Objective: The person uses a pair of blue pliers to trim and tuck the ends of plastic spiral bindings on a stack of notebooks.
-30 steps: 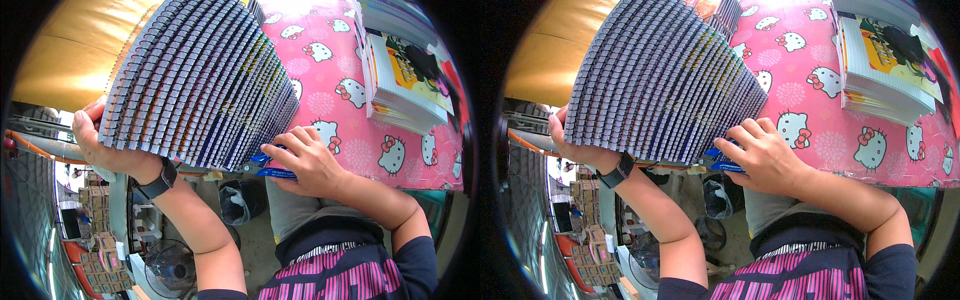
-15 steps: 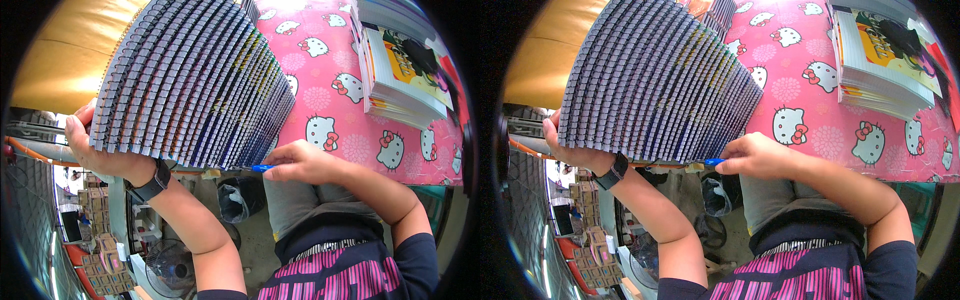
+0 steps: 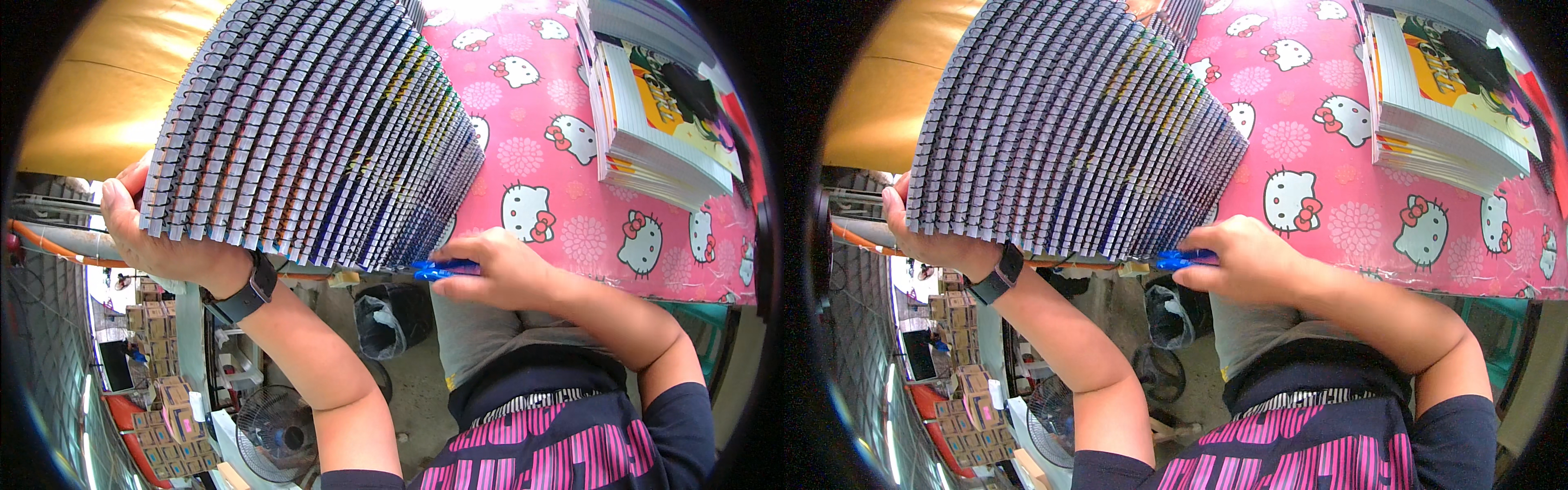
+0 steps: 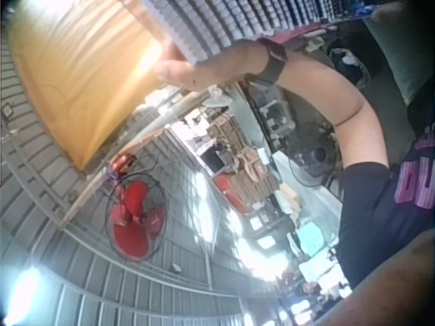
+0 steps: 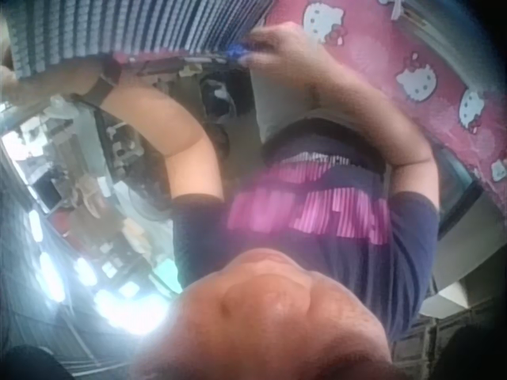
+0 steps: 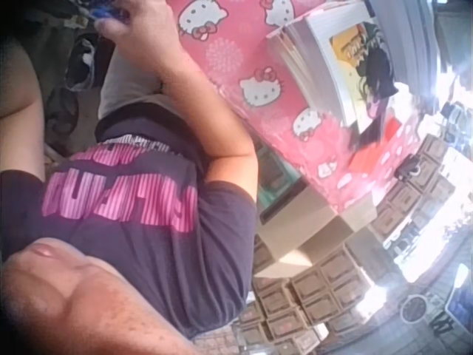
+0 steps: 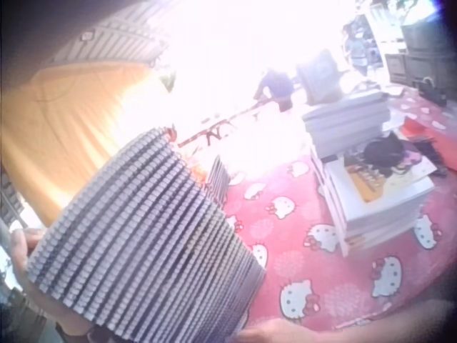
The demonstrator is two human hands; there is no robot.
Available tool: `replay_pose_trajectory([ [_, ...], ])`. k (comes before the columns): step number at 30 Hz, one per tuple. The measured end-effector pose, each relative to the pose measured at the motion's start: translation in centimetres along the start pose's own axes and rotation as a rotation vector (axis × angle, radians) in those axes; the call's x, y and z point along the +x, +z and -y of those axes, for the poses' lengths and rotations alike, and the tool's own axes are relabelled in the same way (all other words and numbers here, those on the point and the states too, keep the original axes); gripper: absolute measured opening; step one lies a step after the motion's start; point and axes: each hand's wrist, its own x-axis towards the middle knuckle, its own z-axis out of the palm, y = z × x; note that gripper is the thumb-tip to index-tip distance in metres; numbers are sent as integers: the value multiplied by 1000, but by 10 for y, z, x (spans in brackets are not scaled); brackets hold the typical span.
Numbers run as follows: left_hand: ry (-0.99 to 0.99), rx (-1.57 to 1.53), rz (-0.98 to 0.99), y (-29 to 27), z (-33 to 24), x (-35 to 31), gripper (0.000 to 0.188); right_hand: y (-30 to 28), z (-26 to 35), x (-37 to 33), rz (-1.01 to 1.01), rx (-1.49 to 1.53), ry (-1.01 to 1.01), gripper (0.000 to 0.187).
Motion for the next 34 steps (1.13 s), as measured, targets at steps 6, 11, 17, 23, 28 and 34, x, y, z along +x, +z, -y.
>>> replay_pose_trajectory([
  [6,-11,-48,8,1,0,-1,43,8,-3,-6,-239,-341,-234,40],
  [11,-29,-53,30,-5,3,3,44,9,-5,-5,-384,-590,-422,50],
  [17,-24,-39,-1,1,-1,-1,43,5,-17,0,51,178,53,34],
  [23,-39,-60,-11,-1,0,0,43,13,-10,-10,-214,-315,-180,36],
  [28,-19,-19,-27,0,0,0,43,8,-3,-6,-407,-667,-422,45],
  [34,6,-23,21,-5,4,2,44,-3,-8,-1,124,-49,114,55],
])
